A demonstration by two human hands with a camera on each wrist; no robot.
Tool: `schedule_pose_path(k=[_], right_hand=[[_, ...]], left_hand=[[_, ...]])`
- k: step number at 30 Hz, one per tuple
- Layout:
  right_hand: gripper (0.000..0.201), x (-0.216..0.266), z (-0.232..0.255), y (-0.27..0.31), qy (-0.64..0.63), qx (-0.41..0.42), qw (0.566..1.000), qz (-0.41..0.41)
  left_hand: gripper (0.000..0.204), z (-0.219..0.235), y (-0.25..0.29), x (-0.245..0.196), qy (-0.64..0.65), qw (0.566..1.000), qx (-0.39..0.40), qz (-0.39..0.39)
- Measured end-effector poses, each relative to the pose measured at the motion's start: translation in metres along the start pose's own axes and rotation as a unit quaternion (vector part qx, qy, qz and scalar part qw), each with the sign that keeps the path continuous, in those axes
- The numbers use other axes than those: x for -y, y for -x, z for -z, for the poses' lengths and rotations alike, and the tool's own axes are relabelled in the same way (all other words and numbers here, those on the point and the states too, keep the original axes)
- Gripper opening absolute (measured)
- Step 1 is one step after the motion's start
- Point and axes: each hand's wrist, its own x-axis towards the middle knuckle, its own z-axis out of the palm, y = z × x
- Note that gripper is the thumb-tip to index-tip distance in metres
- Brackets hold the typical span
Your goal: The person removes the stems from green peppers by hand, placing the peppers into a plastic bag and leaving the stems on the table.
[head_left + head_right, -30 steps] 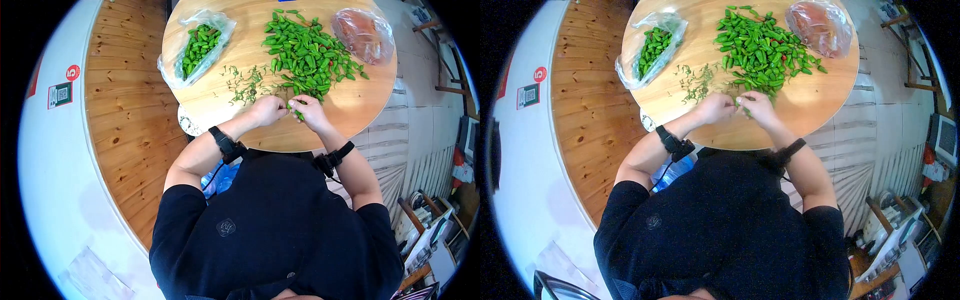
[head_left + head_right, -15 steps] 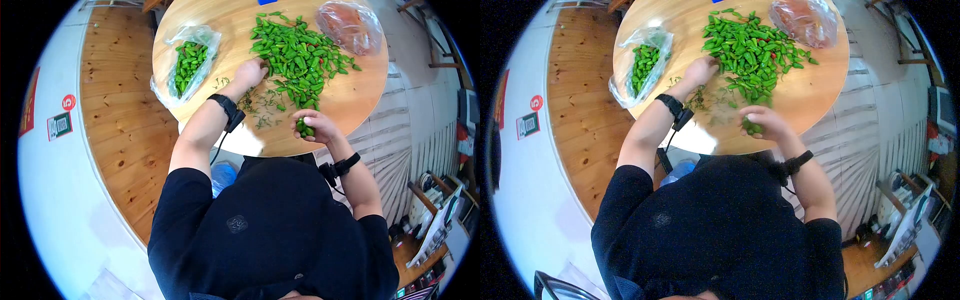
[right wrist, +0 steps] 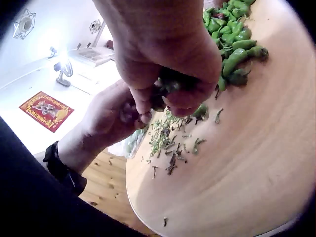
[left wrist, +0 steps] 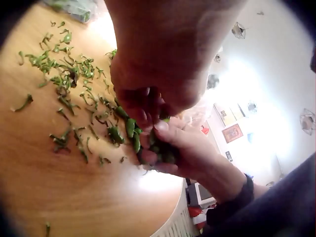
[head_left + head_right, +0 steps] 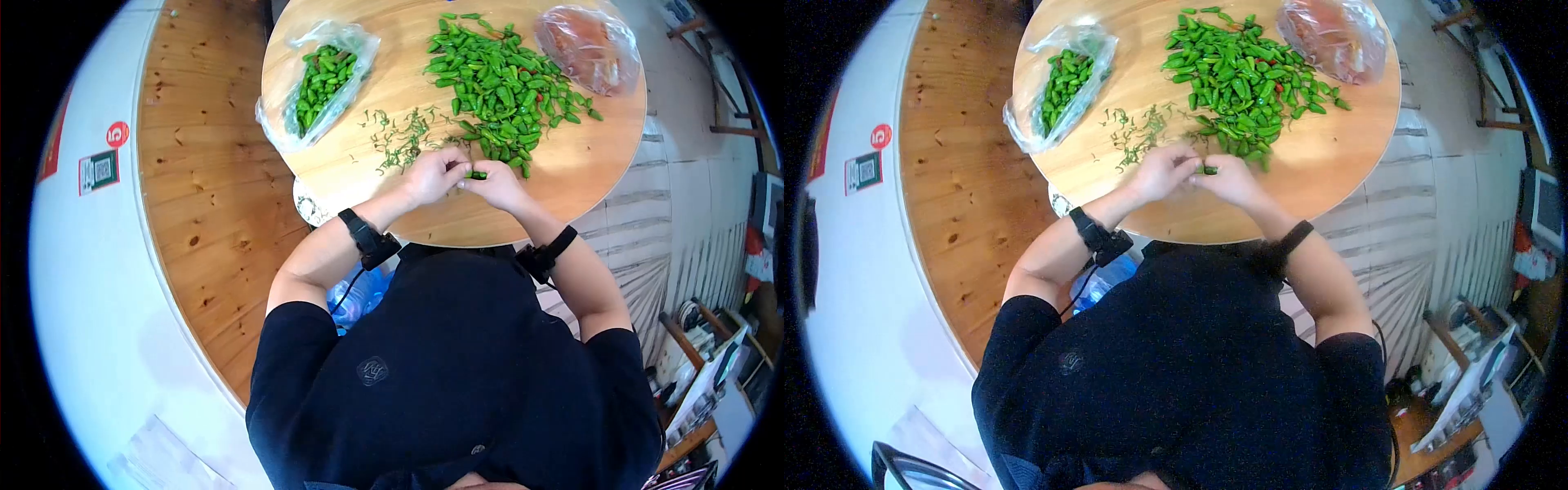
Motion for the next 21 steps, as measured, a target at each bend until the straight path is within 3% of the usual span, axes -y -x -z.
schedule_pose_path(k=[1, 3, 7, 8, 9, 10, 11, 14, 18, 21], right_hand=[[0.032, 0.008, 0.002, 0.003, 0.026, 0.011, 0.999, -0.039], [0.030, 0.009, 0.000, 0.006, 0.113, 0.027, 0.993, -0.002], [0.023, -0.011, -0.002, 0.018, 0.229, -0.014, 0.960, 0.162], [0.021, -0.017, 0.002, 0.023, 0.120, 0.012, 0.992, 0.042], [0.018, -0.009, 0.009, 0.030, 0.006, 0.036, 0.996, -0.078], [0.016, -0.005, 0.014, 0.036, -0.110, 0.059, 0.973, -0.196], [0.015, -0.012, 0.018, 0.041, -0.163, 0.049, 0.964, -0.204], [0.013, -0.031, 0.027, 0.056, -0.288, 0.018, 0.929, -0.233], [0.013, -0.030, 0.028, 0.059, -0.317, -0.014, 0.912, -0.261], [0.016, -0.024, 0.023, 0.050, -0.353, -0.048, 0.897, -0.262]], left_hand=[[0.015, -0.004, 0.001, 0.011, 0.040, 0.999, -0.006, -0.003], [0.015, -0.010, 0.002, 0.033, 0.116, 0.993, -0.017, -0.011], [0.025, -0.003, -0.001, 0.038, 0.229, 0.958, 0.049, 0.166], [0.025, 0.001, -0.004, 0.037, 0.105, 0.982, 0.049, 0.153], [0.025, 0.007, -0.008, 0.034, -0.022, 0.989, 0.047, 0.136], [0.026, 0.012, -0.012, 0.030, -0.149, 0.981, 0.046, 0.118], [0.028, 0.014, -0.016, 0.026, -0.311, 0.944, 0.053, 0.094], [0.031, 0.003, -0.024, 0.035, -0.378, 0.920, -0.039, -0.096], [0.029, 0.001, -0.036, 0.024, -0.444, 0.887, 0.076, -0.105], [0.021, 0.001, -0.038, 0.026, -0.428, 0.892, 0.042, -0.136]])
